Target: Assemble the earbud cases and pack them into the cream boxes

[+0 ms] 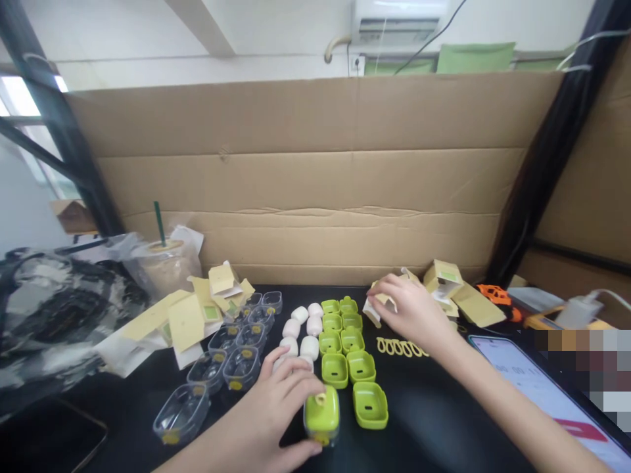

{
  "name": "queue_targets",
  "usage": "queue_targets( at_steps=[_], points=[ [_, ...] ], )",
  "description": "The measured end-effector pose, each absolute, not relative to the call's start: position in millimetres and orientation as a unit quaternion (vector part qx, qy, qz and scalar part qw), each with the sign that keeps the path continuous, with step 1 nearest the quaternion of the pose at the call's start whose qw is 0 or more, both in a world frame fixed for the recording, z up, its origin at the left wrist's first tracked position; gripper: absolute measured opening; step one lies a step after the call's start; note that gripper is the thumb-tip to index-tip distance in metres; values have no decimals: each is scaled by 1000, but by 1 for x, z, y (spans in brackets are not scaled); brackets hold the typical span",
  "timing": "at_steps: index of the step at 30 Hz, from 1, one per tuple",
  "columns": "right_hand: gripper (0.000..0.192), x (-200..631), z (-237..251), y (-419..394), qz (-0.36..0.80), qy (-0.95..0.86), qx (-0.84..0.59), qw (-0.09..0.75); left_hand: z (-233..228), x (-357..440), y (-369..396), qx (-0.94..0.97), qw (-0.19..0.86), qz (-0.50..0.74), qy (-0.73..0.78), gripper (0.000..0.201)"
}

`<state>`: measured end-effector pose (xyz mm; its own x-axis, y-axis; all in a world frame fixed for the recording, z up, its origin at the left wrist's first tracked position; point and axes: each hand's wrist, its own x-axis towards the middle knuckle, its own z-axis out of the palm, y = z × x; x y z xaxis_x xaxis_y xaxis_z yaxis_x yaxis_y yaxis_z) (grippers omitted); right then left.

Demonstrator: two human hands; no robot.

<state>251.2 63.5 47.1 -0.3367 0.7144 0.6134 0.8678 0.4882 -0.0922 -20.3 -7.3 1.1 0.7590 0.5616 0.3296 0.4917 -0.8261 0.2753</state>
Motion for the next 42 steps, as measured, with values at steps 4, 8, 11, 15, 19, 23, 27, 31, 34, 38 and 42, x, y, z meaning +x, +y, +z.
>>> queue_targets(
  at_steps=[4, 8, 11, 15, 19, 23, 27, 31, 34, 38, 42],
  points=[
    [25, 291, 59, 96, -234, -689, -616, 300, 8, -20, -4, 936, 48, 213, 275, 67],
    [37, 321, 46, 102, -305, -561, -707, 303, 23, -19, -4, 934, 3, 260, 243, 72],
    [42, 329, 30, 101, -315, -538, -724, 297, 33, -14, -6, 916, -16, 307, 256, 61],
    [40, 329, 14, 103, -313, -520, -733, 308, 37, -6, -7, 895, -20, 352, 272, 55],
    [30, 331, 7, 112, -287, -496, -743, 346, 36, -2, -5, 895, -18, 357, 267, 53],
    [32, 333, 21, 115, -262, -515, -718, 389, 37, -3, -3, 885, 3, 374, 276, 54],
    [58, 307, 47, 95, -251, -575, -639, 446, 37, -4, -1, 842, 128, 410, 327, 38],
    [67, 242, 45, 51, -191, -672, -485, 527, 34, -6, 4, 797, 289, 393, 355, 34],
    [57, 200, 23, 19, -138, -741, -379, 537, 25, -7, 9, 751, 406, 414, 316, 56],
    [55, 181, 3, 1, -117, -805, -285, 507, 13, -8, 15, 643, 567, 456, 238, 67],
    [38, 188, 1, 1, -92, -838, -298, 448, 12, -8, 19, 589, 599, 472, 269, 63]
  ],
)
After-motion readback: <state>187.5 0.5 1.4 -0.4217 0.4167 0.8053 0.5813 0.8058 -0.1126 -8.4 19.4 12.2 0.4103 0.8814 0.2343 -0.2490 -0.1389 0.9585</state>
